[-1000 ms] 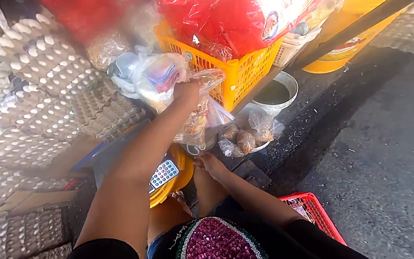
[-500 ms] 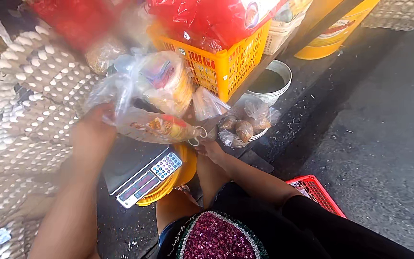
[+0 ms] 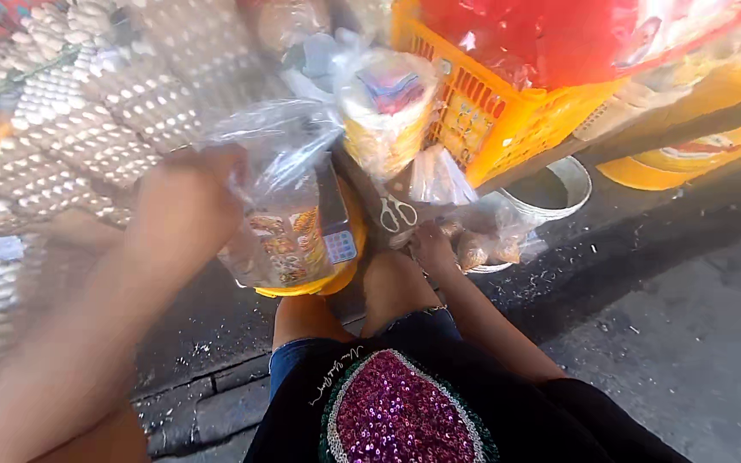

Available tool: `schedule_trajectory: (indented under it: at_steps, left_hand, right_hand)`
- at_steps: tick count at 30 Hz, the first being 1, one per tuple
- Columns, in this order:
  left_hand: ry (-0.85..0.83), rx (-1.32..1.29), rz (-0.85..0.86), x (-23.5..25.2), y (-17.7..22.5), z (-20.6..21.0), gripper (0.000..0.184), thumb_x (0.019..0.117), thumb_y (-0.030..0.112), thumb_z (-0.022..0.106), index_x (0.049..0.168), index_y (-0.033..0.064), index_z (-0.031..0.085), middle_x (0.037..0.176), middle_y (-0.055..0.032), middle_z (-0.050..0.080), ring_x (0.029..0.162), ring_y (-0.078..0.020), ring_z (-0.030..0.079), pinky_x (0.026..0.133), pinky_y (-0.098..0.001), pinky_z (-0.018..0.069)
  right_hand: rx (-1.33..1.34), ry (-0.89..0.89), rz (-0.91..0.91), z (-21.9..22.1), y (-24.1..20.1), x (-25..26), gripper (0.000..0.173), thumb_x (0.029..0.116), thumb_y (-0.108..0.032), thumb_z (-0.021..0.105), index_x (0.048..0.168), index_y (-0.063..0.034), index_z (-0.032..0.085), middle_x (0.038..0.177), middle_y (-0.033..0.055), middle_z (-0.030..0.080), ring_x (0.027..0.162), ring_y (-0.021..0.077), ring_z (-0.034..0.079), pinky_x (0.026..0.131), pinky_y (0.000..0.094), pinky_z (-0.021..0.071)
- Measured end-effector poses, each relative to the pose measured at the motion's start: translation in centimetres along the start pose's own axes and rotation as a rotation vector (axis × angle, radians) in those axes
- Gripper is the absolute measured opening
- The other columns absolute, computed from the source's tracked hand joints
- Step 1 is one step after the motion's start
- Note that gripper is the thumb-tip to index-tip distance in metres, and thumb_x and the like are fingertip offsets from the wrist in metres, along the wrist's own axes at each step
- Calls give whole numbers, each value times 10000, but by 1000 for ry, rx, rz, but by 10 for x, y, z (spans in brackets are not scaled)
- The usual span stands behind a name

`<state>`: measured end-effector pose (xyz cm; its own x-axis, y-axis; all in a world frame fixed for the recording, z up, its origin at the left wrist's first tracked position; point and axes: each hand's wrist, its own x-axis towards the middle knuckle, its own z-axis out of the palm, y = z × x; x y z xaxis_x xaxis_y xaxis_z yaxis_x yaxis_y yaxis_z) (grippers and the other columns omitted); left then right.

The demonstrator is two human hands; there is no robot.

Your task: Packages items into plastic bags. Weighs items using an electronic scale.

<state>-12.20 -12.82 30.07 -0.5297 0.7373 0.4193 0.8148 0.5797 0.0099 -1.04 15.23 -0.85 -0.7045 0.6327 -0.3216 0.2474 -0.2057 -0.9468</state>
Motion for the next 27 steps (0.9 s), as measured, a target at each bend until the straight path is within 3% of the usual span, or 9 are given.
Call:
schedule_trajectory:
  at_steps: [5,8,9,11,14,18,21,24,27]
  left_hand:
    - [-13,-12,-17,-7,-3,-13,249,931,-41,565,1142,-20,696,976,-235,720,915,-443,704,790,-629,536]
    - [80,-52,5,-7,6,-27,255,923,-24,566,1134,15,702,959,-175,728,885,-338,714,775,-527,558]
    - [124,-58,4,-7,9,-32,261,924,-8,564,1137,31,709,958,-141,739,876,-277,718,776,-463,563]
    - [162,-112,-50,-3,14,-40,278,929,-1,555,1154,47,710,970,-104,743,882,-214,711,785,-410,555]
    - [137,-230,-173,11,9,-42,272,968,49,588,1225,52,677,1003,-106,727,872,-198,688,798,-410,554]
    - [22,-433,-262,29,-29,-17,573,949,160,714,1472,67,499,1184,-181,671,937,-254,694,845,-437,579]
    - [-141,-575,-313,19,-70,8,728,991,293,682,1576,33,335,1339,-256,586,1104,-350,655,958,-536,536]
    - [-179,-887,-419,-5,-110,54,535,1031,192,399,1541,32,397,1390,-179,567,1069,-196,622,893,-379,527]
    - [-132,-879,-579,-16,-129,96,413,1121,212,367,1408,-11,562,1287,-224,635,1017,-261,665,898,-444,539]
  right_hand:
    - [-452,-741,-85,33,-23,-44,322,1022,-93,515,1302,5,640,1261,165,669,1059,210,686,944,399,561]
    - [-494,-937,-150,67,-25,-61,648,964,-203,701,1520,-2,434,1484,203,524,1277,237,607,1059,376,515]
    - [-378,-927,-174,76,-27,-66,748,921,-207,747,1516,45,370,1533,218,451,1327,234,564,1067,345,508]
    - [30,-735,-293,95,-30,-74,825,784,-262,843,1389,135,446,1378,201,573,1233,187,606,1028,308,514]
    - [574,-476,-467,119,-41,-50,869,701,-569,882,1288,-44,514,1115,4,685,1057,104,667,962,367,565]
    - [718,-345,-352,106,-69,-18,674,816,-471,818,1319,-115,544,1125,58,697,1042,187,685,918,454,587]
    - [710,-227,-320,84,-66,-8,443,1053,-331,516,1385,-41,468,1185,132,655,1086,220,664,953,462,572]
    - [692,-151,-372,64,-64,-12,484,1090,-409,375,1404,-43,420,1184,107,647,1081,188,668,948,432,582]
    - [648,-73,-426,54,-74,-22,523,1106,-460,256,1428,-74,399,1208,66,639,1100,149,660,958,399,577]
